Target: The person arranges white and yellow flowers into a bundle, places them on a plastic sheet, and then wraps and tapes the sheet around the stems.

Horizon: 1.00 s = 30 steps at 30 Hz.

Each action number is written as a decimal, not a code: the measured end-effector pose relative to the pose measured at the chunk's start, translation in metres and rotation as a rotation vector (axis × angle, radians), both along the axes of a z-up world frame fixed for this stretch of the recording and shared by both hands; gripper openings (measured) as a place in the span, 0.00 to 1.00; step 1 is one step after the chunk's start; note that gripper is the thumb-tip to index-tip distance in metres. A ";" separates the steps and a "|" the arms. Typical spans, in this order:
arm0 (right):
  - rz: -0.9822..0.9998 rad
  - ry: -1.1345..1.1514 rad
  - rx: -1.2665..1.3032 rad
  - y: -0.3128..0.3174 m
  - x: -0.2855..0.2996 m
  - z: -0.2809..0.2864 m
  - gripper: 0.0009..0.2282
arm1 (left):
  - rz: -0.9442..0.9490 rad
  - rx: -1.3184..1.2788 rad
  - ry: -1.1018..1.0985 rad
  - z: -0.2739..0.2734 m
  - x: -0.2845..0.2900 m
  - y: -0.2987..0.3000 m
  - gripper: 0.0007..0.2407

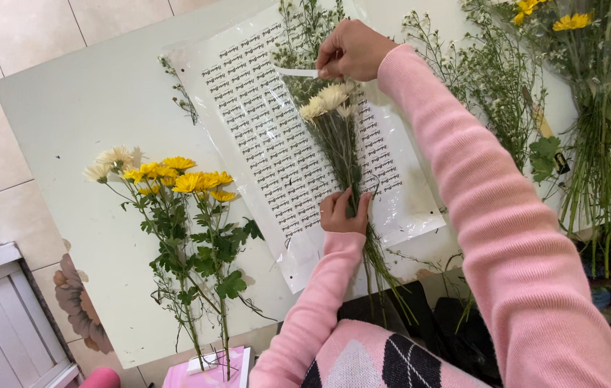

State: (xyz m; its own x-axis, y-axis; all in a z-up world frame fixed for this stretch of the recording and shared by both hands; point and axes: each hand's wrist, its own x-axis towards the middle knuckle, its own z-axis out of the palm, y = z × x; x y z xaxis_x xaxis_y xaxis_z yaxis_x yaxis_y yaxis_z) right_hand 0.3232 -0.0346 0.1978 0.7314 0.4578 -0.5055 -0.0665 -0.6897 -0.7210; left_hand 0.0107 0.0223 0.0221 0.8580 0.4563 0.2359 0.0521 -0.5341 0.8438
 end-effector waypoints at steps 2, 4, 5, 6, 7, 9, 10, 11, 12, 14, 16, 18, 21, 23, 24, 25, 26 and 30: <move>0.002 0.007 -0.017 0.003 0.000 0.003 0.02 | -0.022 0.141 -0.092 -0.018 0.003 -0.001 0.13; 0.009 0.006 -0.015 0.003 0.002 0.001 0.02 | -0.032 0.144 -0.082 -0.016 0.005 0.001 0.10; 0.014 0.008 -0.014 0.002 0.002 0.000 0.03 | -0.044 0.145 -0.072 -0.015 0.005 0.001 0.06; 0.015 0.008 -0.013 0.000 0.005 -0.005 0.03 | -0.043 0.146 -0.071 -0.008 0.005 0.000 0.06; 0.037 -0.016 0.000 -0.001 0.007 -0.010 0.02 | -0.033 0.058 -0.008 -0.001 0.005 0.000 0.06; 0.059 -0.041 0.013 -0.003 0.009 -0.014 0.02 | -0.023 -0.030 0.056 0.011 0.007 -0.001 0.07; 0.043 -0.035 0.004 -0.003 0.008 -0.014 0.01 | -0.011 -0.067 0.077 0.016 0.008 -0.002 0.06; 0.027 -0.031 -0.004 -0.003 0.008 -0.013 0.01 | 0.000 -0.105 0.097 0.021 0.010 -0.002 0.05; 0.029 -0.032 -0.003 -0.003 0.010 -0.014 0.01 | 0.002 -0.104 0.095 0.018 0.009 -0.003 0.05; 0.026 -0.014 0.004 -0.005 0.012 -0.016 0.02 | 0.049 -0.205 0.176 0.011 0.008 -0.006 0.05; 0.025 -0.016 0.004 -0.005 0.013 -0.019 0.01 | 0.060 -0.233 0.220 0.002 0.007 -0.005 0.05; 0.023 -0.014 0.006 -0.005 0.013 -0.019 0.01 | 0.070 -0.260 0.267 -0.004 0.007 -0.004 0.05; 0.050 -0.030 -0.010 -0.002 0.011 -0.011 0.01 | 0.113 -0.317 0.355 -0.002 0.012 -0.001 0.05; 0.056 0.007 0.012 0.001 0.010 -0.004 0.01 | 0.132 -0.400 0.662 0.013 0.020 0.003 0.07; 0.056 0.007 0.013 0.002 0.010 -0.003 0.01 | 0.133 -0.399 0.661 0.017 0.022 0.004 0.07; 0.071 0.007 0.023 0.003 0.011 -0.001 0.01 | 0.167 -0.472 0.725 0.022 0.025 0.005 0.07; 0.085 0.006 0.033 0.005 0.012 0.001 0.01 | 0.202 -0.545 0.787 0.027 0.029 0.006 0.07; 0.059 0.036 0.050 0.010 0.014 -0.002 0.02 | 0.263 -0.687 0.774 0.006 0.029 0.003 0.05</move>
